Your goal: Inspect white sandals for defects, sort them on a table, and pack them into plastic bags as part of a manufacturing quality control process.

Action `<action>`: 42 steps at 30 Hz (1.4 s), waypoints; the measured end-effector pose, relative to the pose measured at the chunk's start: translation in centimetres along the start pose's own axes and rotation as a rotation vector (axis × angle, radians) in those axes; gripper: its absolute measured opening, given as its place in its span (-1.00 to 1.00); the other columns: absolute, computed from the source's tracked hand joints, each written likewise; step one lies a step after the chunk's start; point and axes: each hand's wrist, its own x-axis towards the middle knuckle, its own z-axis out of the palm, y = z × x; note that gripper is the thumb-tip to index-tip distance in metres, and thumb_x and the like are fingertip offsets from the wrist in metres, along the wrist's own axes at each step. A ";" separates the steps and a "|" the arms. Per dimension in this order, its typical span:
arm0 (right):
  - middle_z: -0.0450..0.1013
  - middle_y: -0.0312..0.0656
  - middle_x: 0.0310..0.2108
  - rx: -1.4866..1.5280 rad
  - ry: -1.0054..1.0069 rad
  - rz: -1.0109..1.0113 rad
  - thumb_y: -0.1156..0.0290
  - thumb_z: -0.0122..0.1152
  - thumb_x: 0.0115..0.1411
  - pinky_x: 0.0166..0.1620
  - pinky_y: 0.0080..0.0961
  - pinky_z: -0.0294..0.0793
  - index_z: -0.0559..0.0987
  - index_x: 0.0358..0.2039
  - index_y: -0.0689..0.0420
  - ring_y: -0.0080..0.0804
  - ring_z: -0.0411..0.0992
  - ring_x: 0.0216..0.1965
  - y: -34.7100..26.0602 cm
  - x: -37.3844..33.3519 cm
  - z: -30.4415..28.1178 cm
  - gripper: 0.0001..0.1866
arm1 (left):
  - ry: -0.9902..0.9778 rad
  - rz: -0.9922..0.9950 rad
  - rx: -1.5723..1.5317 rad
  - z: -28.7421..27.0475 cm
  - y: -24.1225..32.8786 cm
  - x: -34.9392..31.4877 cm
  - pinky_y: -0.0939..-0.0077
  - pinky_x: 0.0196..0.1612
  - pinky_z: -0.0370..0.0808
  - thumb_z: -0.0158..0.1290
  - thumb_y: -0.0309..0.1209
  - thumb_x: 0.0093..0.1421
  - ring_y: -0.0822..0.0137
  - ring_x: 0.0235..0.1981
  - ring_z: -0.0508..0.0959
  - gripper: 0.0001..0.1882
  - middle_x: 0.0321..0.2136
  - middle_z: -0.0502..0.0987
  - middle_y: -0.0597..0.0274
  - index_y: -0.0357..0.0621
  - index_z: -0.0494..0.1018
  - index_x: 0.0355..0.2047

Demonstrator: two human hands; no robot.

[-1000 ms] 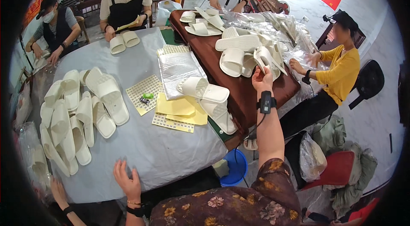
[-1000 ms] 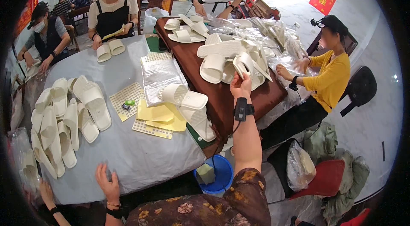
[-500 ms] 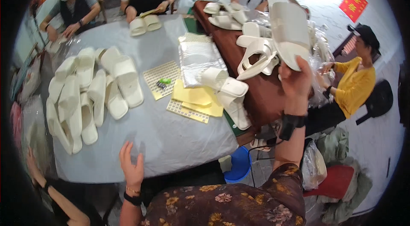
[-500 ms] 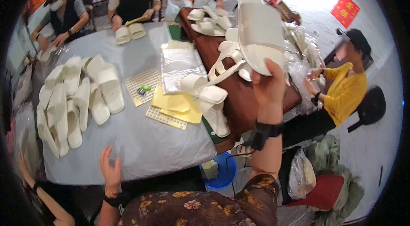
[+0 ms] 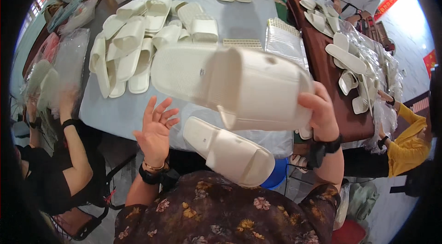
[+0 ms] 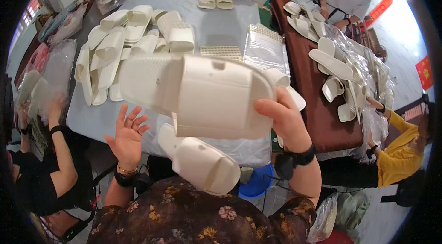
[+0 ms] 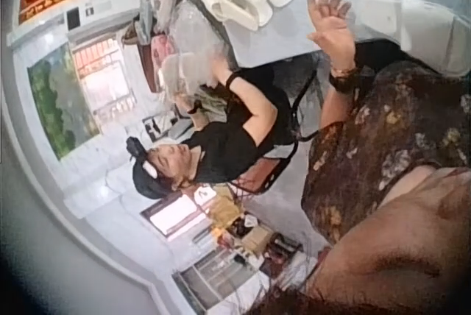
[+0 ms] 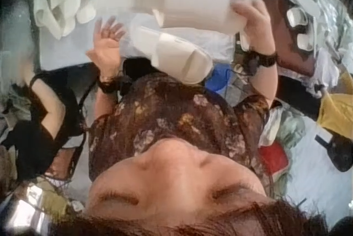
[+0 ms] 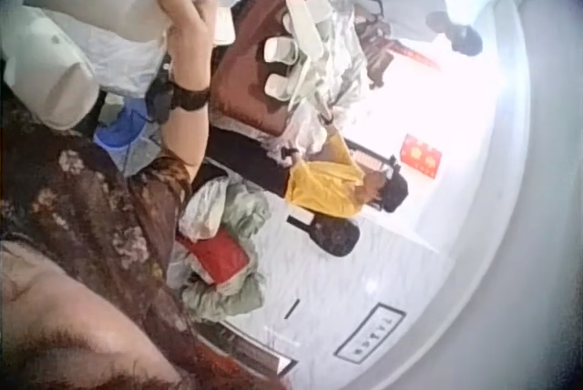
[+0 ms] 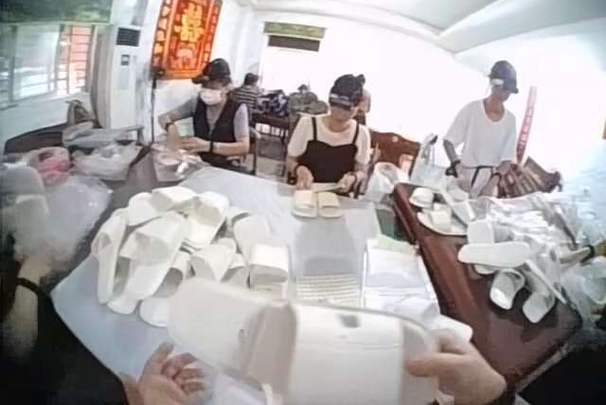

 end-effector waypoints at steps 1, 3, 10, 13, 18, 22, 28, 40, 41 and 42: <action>0.56 -0.16 -0.18 0.004 -0.010 0.007 0.39 0.17 0.12 -0.19 -0.55 0.50 0.52 0.01 0.38 -0.49 0.54 -0.25 1.2 1.1 -0.2 -0.54 | 0.032 -0.044 -0.034 -0.9 -0.2 -0.1 0.21 0.08 0.47 -0.17 0.55 0.06 0.06 0.10 0.47 0.19 0.25 0.29 -0.10 -0.16 -0.02 0.41; 0.54 -0.26 -0.26 -0.188 -0.077 0.103 0.30 0.21 0.15 -0.28 -0.59 0.44 0.56 -0.04 0.35 -0.60 0.47 -0.34 4.5 3.4 -1.0 -0.56 | 0.092 -0.132 -0.103 -1.4 0.2 -0.1 0.27 0.05 0.50 -0.17 0.40 0.21 0.13 0.03 0.52 0.03 0.15 0.38 -0.04 -0.17 0.00 0.40; 0.50 -0.33 -0.42 -0.177 -0.126 0.226 0.23 0.24 0.19 -0.42 -0.64 0.36 0.62 -0.25 0.25 -0.65 0.40 -0.47 12.6 7.6 -2.7 -0.69 | 0.264 -0.511 0.142 -2.1 -0.9 1.5 0.48 -0.14 0.56 0.04 -0.19 0.36 0.32 -0.17 0.56 -0.33 -0.08 0.48 0.13 -0.18 0.09 0.36; 0.49 -0.33 -0.44 -0.444 -0.172 0.258 0.19 0.25 0.20 -0.44 -0.63 0.37 0.61 -0.26 0.24 -0.66 0.38 -0.49 12.7 7.6 -1.7 -0.68 | 0.276 -0.658 0.237 -3.0 -2.2 2.0 0.55 -0.23 0.54 0.16 -0.29 0.28 0.39 -0.23 0.55 -0.36 -0.12 0.49 0.16 -0.22 0.21 0.29; 0.47 -0.36 -0.45 -0.412 -0.186 0.278 0.19 0.28 0.20 -0.45 -0.62 0.35 0.60 -0.20 0.22 -0.64 0.38 -0.48 14.7 7.8 -3.6 -0.66 | -0.070 -0.052 1.215 -0.1 -2.4 2.3 0.36 -0.16 0.46 0.33 -0.32 0.01 0.27 -0.18 0.50 -0.35 -0.16 0.47 0.16 -0.25 0.41 0.11; 0.45 -0.37 -0.49 -0.485 -0.294 0.307 0.15 0.29 0.19 -0.44 -0.64 0.36 0.59 -0.24 0.23 -0.65 0.38 -0.49 14.8 9.3 -4.2 -0.64 | -0.456 0.284 1.392 3.4 -2.0 2.8 0.19 0.00 0.36 0.37 -0.25 -0.13 0.10 -0.09 0.44 -0.35 -0.15 0.45 0.14 -0.22 0.48 0.00; 0.55 -0.03 -0.45 -1.188 -0.092 0.024 0.12 0.33 0.11 -0.29 -0.21 0.51 0.53 -0.17 0.26 -0.03 0.54 -0.39 16.9 9.7 -1.3 -0.54 | -0.650 0.172 1.395 4.4 -6.1 2.0 0.18 -0.09 0.34 0.36 -0.28 -0.15 0.05 -0.14 0.41 -0.52 -0.17 0.47 0.14 -0.19 0.55 -0.20; 0.50 -0.11 -0.22 -0.720 0.166 -0.179 0.39 0.35 0.13 -0.33 -0.38 0.49 0.49 -0.03 0.19 -0.32 0.46 -0.43 15.8 2.9 -0.2 -0.60 | 0.053 0.051 1.156 5.1 -3.4 3.4 0.36 -0.48 0.38 0.28 -0.45 0.03 0.22 -0.58 0.44 -0.80 -0.53 0.44 0.11 -0.32 0.55 -0.38; 0.50 -0.15 -0.18 -0.682 0.104 -0.173 0.41 0.35 0.13 -0.36 -0.44 0.47 0.49 -0.01 0.19 -0.37 0.45 -0.40 15.9 2.6 0.3 -0.58 | 0.068 0.015 1.195 5.2 -3.2 3.6 0.36 -0.47 0.39 0.29 -0.44 0.04 0.23 -0.56 0.45 -0.80 -0.54 0.44 0.10 -0.33 0.54 -0.41; 0.50 -0.15 -0.18 -0.678 0.103 -0.170 0.41 0.35 0.13 -0.36 -0.44 0.47 0.49 -0.01 0.19 -0.37 0.45 -0.40 16.5 2.6 0.8 -0.58 | 0.083 -0.021 1.234 5.2 -3.1 3.6 0.36 -0.46 0.39 0.29 -0.43 0.05 0.24 -0.55 0.47 -0.79 -0.55 0.44 0.09 -0.33 0.52 -0.44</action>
